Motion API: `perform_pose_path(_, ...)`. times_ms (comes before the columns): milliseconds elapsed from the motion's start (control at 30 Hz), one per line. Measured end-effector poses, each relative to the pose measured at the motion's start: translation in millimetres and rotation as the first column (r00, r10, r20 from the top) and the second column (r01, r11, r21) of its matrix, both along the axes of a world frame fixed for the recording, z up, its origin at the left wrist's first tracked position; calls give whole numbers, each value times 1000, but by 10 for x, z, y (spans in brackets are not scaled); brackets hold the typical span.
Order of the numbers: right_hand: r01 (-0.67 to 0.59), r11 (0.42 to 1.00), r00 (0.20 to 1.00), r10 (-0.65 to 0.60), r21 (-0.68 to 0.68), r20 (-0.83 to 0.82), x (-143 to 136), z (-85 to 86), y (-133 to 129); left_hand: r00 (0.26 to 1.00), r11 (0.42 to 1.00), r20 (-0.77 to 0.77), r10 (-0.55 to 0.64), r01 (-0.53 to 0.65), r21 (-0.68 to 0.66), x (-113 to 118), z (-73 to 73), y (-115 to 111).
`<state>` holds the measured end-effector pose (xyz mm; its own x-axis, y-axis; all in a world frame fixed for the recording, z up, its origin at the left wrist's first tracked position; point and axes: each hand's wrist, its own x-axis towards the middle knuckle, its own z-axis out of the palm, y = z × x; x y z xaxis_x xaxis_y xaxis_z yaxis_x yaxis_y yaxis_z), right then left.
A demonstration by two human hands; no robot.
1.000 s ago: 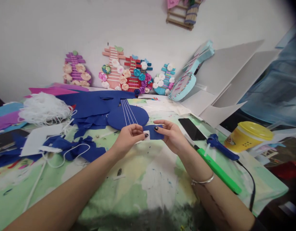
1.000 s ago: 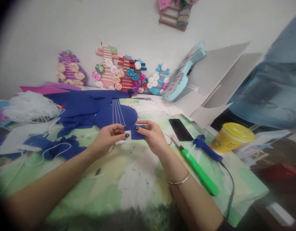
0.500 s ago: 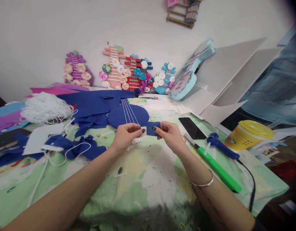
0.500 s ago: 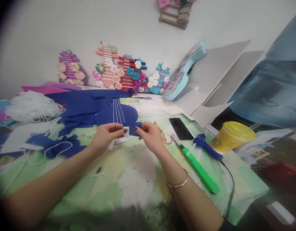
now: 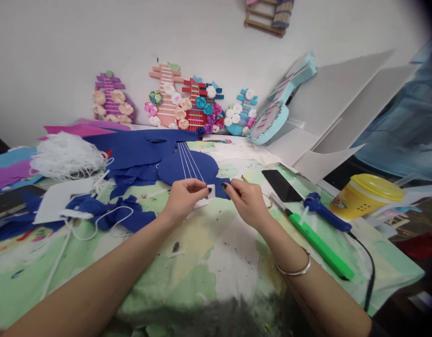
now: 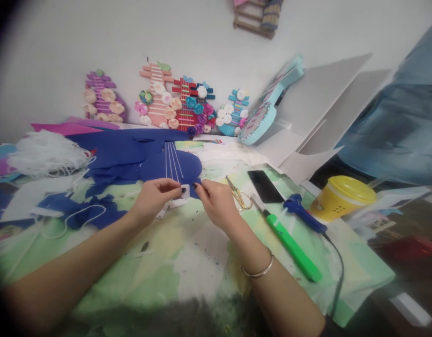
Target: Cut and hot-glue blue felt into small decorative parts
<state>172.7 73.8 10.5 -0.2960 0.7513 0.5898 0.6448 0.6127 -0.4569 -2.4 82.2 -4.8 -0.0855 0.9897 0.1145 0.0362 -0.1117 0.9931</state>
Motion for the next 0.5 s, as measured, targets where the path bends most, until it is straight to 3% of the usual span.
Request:
perform_pose_path(267, -59, 998, 998, 59, -2, -8, -27, -3, -32, 1000, 1000, -19, 1, 0, 24, 29, 11, -19)
perform_pose_path(500, -124, 990, 971, 106, -73, -214, -77, -3, -34, 999, 998, -31, 24, -22, 59, 25, -17, -11)
